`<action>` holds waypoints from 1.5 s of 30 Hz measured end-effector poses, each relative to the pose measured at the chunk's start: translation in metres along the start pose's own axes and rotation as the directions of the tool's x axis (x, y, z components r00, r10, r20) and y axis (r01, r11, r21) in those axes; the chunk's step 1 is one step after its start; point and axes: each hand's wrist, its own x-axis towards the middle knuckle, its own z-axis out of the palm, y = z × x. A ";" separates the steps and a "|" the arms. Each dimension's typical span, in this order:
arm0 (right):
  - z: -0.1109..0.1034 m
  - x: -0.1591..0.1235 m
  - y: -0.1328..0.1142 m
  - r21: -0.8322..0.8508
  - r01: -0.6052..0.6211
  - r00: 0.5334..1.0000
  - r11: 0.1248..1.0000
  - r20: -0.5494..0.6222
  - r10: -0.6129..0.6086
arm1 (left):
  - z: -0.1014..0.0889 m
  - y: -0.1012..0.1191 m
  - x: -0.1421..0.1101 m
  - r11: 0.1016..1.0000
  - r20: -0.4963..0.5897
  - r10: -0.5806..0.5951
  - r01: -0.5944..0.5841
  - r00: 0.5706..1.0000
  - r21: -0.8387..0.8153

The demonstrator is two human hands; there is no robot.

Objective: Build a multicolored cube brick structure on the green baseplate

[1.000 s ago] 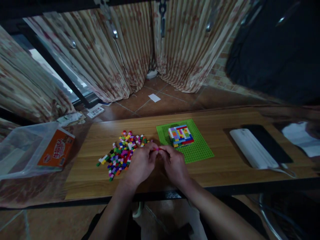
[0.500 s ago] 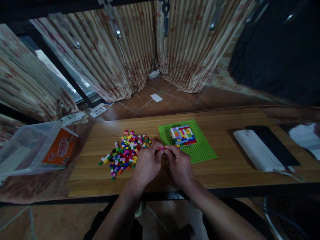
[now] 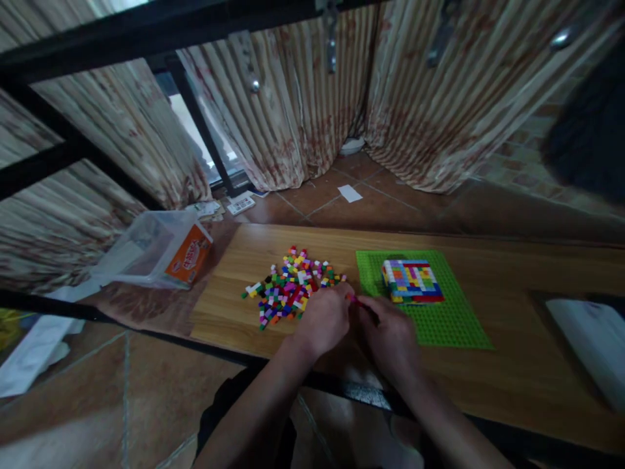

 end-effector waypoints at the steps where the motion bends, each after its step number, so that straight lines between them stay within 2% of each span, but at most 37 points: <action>1: 0.001 0.000 0.002 -0.018 0.005 1.000 1.000 0.012 -0.005 | 0.000 -0.001 -0.001 1.000 0.010 -0.002 0.002 1.000 0.026; 7: 0.002 0.003 0.009 -0.007 -0.010 0.994 1.000 0.113 0.011 | 0.001 -0.003 -0.003 0.997 0.006 0.047 -0.048 0.999 0.053; 14: 0.000 0.006 0.017 0.015 -0.020 0.992 1.000 0.126 0.018 | 0.002 -0.001 -0.005 0.988 0.022 0.092 -0.094 0.995 0.124; 20: 0.004 0.008 0.007 0.059 -0.078 0.989 0.995 0.127 0.070 | 0.006 -0.001 -0.007 0.997 -0.045 0.048 -0.045 0.998 0.057; 23: 0.005 0.010 -0.002 0.098 -0.105 0.989 0.990 0.114 0.094 | 0.007 0.001 -0.006 0.999 -0.078 -0.035 0.037 0.996 0.027; 29: 0.005 0.009 -0.008 0.044 -0.078 0.994 0.996 0.075 0.075 | 0.002 0.005 -0.004 0.993 -0.094 -0.071 0.079 0.993 0.088; 35: 0.006 0.008 -0.006 0.003 -0.017 0.997 1.000 0.076 0.016 | -0.006 -0.006 -0.004 0.973 -0.131 -0.055 0.082 0.990 0.214; 45: 0.008 0.006 0.010 -0.055 0.040 0.987 0.998 0.159 -0.031 | -0.010 -0.014 -0.004 0.967 -0.086 -0.072 0.091 0.994 0.239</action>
